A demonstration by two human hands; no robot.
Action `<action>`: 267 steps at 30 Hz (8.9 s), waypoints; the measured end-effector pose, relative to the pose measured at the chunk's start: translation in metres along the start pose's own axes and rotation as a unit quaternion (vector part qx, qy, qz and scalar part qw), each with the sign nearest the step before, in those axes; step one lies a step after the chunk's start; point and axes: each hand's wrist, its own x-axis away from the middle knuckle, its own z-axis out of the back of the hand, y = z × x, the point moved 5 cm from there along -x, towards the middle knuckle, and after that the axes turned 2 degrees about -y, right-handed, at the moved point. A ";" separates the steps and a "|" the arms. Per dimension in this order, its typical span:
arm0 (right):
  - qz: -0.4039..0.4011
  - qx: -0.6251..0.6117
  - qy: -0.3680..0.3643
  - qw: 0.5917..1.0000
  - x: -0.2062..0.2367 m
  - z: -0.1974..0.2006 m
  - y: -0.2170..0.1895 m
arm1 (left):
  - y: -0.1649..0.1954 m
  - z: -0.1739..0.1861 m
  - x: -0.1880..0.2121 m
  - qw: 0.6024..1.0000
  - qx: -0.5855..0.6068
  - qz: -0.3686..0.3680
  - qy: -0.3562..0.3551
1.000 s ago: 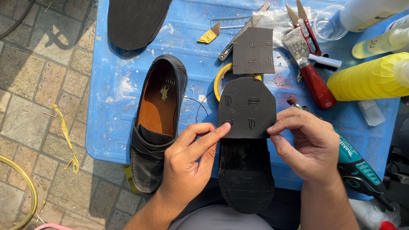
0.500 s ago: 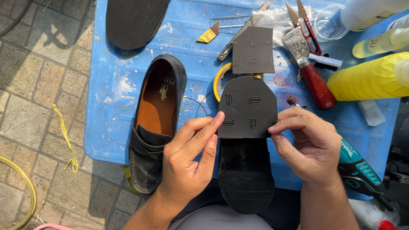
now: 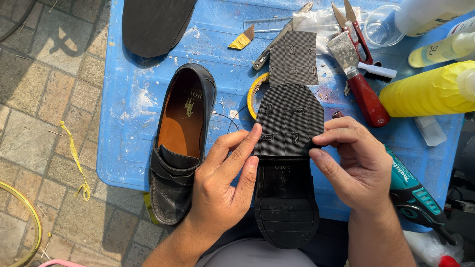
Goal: The person places a black rubber insole onto the sole of a black loafer to check the fit. They then use a ruler and a utility knife to cut a strip of black material on a blue workbench.
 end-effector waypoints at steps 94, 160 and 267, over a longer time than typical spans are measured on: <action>-0.001 -0.061 0.122 0.991 0.010 0.003 0.016 | -0.079 0.044 -0.003 0.680 0.670 0.296 -0.042; 0.067 0.537 -0.017 0.841 -0.106 -0.010 -0.018 | -0.021 -0.065 0.025 0.973 -0.206 -0.030 -0.099; -0.227 0.424 -0.028 0.877 -0.063 -0.023 0.016 | -0.106 -0.017 -0.309 0.848 -0.470 -0.027 -0.243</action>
